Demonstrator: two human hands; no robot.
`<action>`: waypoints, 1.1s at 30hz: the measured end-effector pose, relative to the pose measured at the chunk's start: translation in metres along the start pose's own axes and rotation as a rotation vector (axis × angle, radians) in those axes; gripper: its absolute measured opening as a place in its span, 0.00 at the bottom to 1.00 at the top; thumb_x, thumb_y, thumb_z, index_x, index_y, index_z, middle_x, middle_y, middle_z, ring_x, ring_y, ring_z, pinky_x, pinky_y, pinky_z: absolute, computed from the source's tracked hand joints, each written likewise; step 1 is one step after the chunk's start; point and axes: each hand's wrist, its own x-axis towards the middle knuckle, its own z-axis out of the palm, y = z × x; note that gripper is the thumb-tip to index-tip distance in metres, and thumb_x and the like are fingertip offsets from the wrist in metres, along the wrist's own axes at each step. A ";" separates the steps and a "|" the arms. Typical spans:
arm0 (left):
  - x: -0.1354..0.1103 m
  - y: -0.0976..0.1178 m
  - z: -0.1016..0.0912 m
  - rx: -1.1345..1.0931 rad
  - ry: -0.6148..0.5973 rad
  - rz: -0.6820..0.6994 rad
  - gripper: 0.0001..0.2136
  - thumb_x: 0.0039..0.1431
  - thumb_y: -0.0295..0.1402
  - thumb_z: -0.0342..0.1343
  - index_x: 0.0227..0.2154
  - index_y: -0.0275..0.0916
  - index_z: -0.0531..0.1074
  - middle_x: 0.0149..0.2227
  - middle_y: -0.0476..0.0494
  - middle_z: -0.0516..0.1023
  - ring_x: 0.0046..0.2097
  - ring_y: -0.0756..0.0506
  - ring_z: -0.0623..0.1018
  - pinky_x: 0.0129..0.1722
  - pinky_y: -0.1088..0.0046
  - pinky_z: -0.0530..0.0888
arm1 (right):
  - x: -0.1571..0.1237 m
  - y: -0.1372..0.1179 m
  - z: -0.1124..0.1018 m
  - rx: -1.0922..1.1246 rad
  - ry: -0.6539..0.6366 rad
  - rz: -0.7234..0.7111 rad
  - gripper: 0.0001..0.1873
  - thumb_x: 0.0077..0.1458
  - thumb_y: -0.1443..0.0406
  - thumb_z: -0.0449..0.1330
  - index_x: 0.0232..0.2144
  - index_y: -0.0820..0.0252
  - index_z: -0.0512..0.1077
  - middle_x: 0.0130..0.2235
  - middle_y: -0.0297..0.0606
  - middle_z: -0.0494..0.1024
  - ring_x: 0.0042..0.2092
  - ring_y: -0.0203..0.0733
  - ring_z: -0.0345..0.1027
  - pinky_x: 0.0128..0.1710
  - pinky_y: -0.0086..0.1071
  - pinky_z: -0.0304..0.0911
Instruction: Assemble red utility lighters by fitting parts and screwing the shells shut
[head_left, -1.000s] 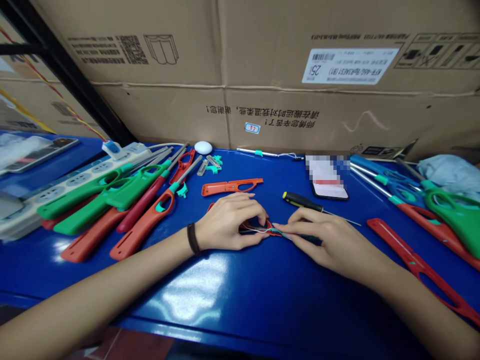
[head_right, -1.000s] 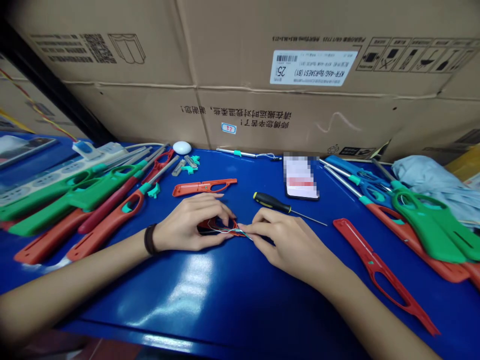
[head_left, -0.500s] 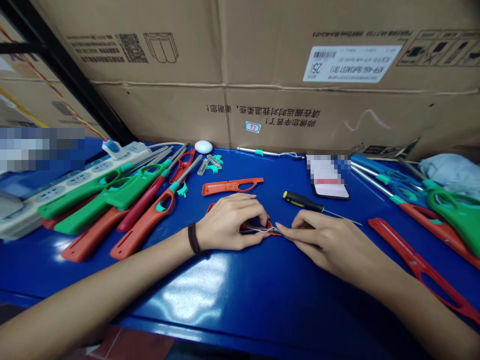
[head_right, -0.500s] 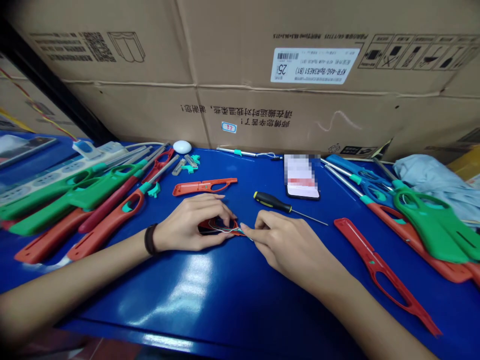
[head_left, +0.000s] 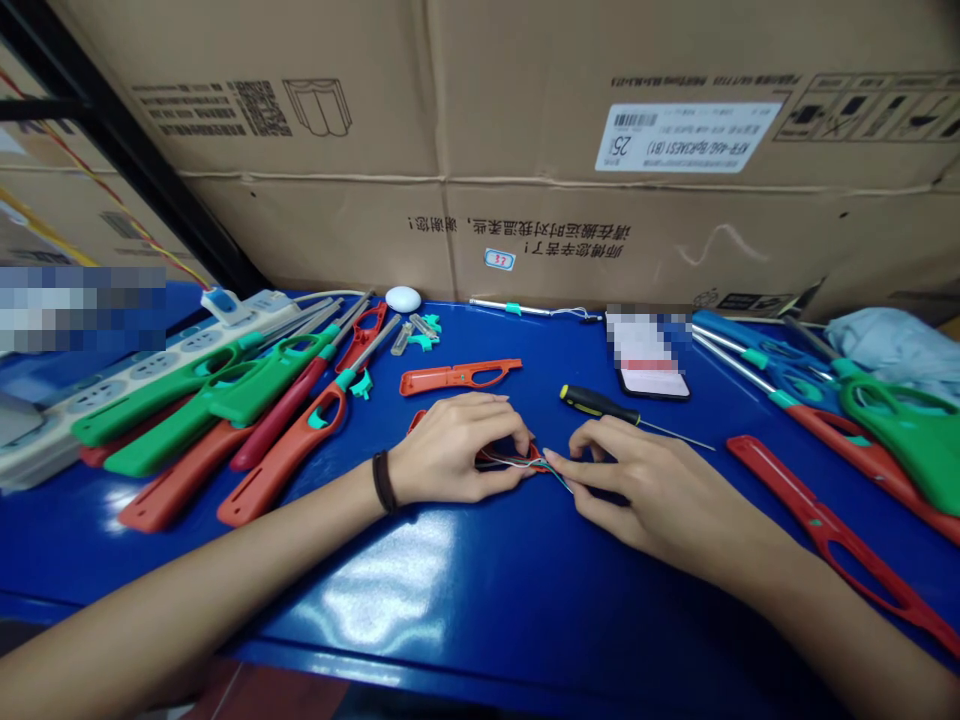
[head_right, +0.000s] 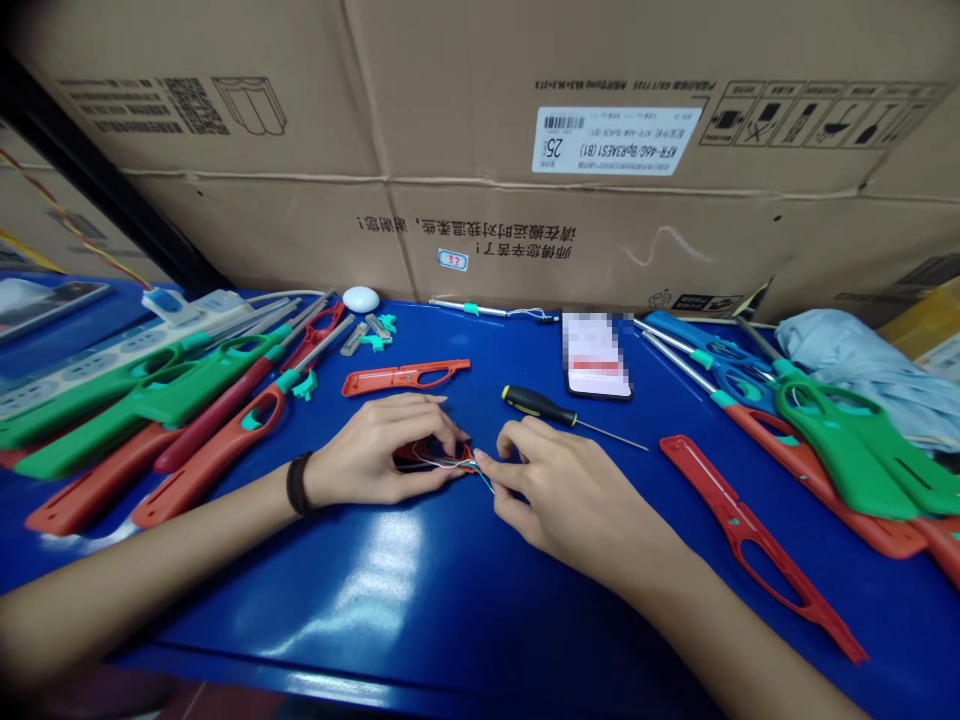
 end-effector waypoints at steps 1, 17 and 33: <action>0.000 0.000 0.000 0.007 0.001 -0.001 0.05 0.57 0.35 0.56 0.31 0.39 0.70 0.35 0.49 0.79 0.40 0.48 0.78 0.55 0.67 0.67 | 0.000 0.000 -0.001 0.022 0.002 0.010 0.15 0.54 0.70 0.56 0.42 0.55 0.76 0.37 0.37 0.74 0.38 0.41 0.70 0.35 0.34 0.67; -0.003 0.004 -0.003 0.053 0.010 0.007 0.08 0.57 0.38 0.57 0.34 0.39 0.71 0.38 0.48 0.79 0.41 0.48 0.78 0.56 0.66 0.67 | 0.001 0.009 -0.005 0.147 0.050 0.084 0.06 0.54 0.64 0.61 0.36 0.53 0.76 0.34 0.34 0.77 0.40 0.41 0.68 0.41 0.35 0.62; -0.003 -0.001 -0.052 -0.008 0.104 -0.107 0.05 0.60 0.31 0.55 0.32 0.38 0.74 0.33 0.45 0.78 0.36 0.48 0.76 0.41 0.72 0.72 | 0.002 0.007 -0.008 0.180 0.041 0.116 0.03 0.52 0.64 0.62 0.32 0.54 0.73 0.35 0.32 0.77 0.40 0.40 0.69 0.41 0.35 0.62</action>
